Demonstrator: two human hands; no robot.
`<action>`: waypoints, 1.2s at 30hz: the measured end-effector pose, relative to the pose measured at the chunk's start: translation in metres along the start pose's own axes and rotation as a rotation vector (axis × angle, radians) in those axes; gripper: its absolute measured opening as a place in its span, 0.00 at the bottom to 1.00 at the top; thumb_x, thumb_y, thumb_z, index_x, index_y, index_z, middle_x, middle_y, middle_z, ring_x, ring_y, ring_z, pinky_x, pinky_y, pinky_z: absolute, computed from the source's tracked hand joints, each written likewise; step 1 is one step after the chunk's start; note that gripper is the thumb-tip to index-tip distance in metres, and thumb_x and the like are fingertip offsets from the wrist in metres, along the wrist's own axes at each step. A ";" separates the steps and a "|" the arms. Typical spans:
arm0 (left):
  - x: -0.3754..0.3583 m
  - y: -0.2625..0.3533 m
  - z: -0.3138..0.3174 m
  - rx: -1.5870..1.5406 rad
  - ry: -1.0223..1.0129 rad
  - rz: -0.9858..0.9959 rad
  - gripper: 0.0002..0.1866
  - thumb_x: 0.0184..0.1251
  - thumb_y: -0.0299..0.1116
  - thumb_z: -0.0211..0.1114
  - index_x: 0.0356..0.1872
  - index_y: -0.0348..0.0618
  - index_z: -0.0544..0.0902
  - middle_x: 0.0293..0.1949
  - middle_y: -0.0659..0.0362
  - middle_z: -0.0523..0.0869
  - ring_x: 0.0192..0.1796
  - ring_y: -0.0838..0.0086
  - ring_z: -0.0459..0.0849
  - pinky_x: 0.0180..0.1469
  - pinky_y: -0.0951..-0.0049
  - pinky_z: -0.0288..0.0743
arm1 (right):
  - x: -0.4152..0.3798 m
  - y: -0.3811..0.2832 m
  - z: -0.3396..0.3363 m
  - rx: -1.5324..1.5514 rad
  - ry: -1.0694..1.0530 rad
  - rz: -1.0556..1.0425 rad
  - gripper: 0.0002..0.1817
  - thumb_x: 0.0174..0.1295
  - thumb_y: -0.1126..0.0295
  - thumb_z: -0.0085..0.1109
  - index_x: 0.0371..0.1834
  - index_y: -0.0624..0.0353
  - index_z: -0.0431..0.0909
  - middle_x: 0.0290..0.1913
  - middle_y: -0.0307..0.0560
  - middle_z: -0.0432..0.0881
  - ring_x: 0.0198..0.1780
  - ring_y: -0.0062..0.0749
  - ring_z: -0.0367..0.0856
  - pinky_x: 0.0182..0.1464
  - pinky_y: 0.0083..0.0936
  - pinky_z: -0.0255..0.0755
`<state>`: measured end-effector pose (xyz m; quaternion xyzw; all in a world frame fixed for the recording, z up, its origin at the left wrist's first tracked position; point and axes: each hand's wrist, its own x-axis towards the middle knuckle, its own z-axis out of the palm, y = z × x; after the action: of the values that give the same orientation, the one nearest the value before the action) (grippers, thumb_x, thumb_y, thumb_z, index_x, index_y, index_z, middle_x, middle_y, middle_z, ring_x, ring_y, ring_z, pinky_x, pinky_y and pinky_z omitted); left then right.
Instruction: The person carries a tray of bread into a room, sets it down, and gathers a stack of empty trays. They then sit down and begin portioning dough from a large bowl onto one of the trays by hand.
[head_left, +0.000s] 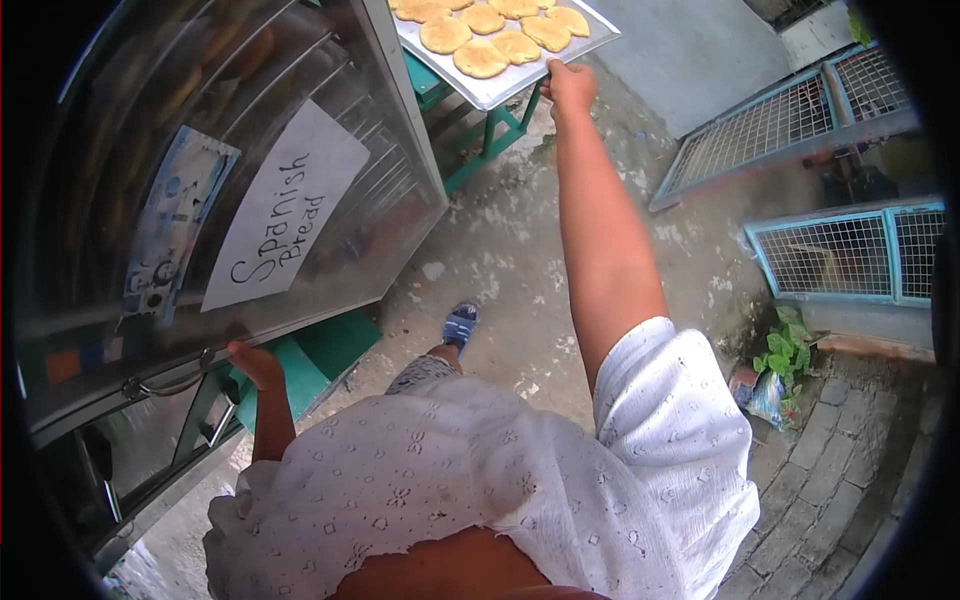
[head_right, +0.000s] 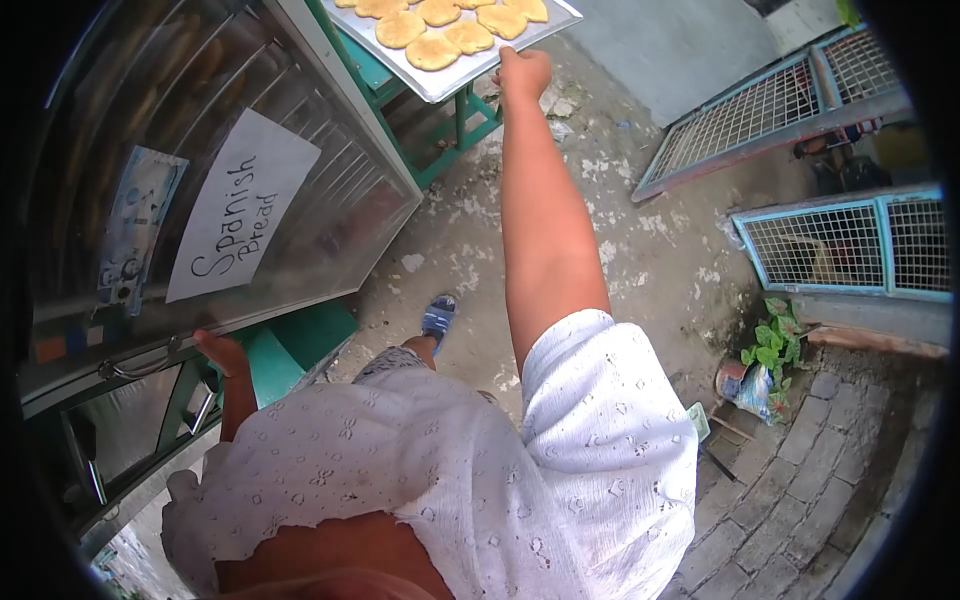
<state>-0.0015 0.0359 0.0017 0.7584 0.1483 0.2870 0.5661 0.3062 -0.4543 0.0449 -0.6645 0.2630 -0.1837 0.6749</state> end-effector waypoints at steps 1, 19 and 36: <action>0.001 0.000 0.002 0.036 0.032 0.008 0.47 0.55 0.72 0.41 0.48 0.26 0.68 0.48 0.49 0.72 0.50 0.66 0.72 0.54 0.67 0.65 | 0.006 -0.006 -0.007 -0.217 -0.054 -0.018 0.22 0.46 0.65 0.62 0.36 0.71 0.66 0.32 0.59 0.75 0.27 0.42 0.79 0.28 0.33 0.74; 0.003 -0.001 0.011 0.284 0.171 0.081 0.45 0.62 0.67 0.29 0.35 0.24 0.74 0.35 0.48 0.78 0.36 0.67 0.74 0.41 0.68 0.69 | 0.028 -0.009 0.000 -0.167 0.311 -0.132 0.22 0.45 0.71 0.63 0.42 0.70 0.69 0.35 0.55 0.77 0.29 0.34 0.78 0.27 0.27 0.73; 0.003 -0.017 -0.006 0.714 0.189 0.332 0.33 0.71 0.52 0.31 0.28 0.28 0.72 0.30 0.47 0.76 0.33 0.62 0.74 0.40 0.64 0.68 | 0.029 -0.040 0.008 0.324 0.140 0.013 0.08 0.44 0.76 0.56 0.22 0.72 0.70 0.17 0.47 0.71 0.11 0.31 0.66 0.11 0.28 0.55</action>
<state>-0.0010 0.0473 -0.0124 0.8913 0.1656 0.3734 0.1968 0.3382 -0.4673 0.0810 -0.5308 0.2805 -0.2653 0.7544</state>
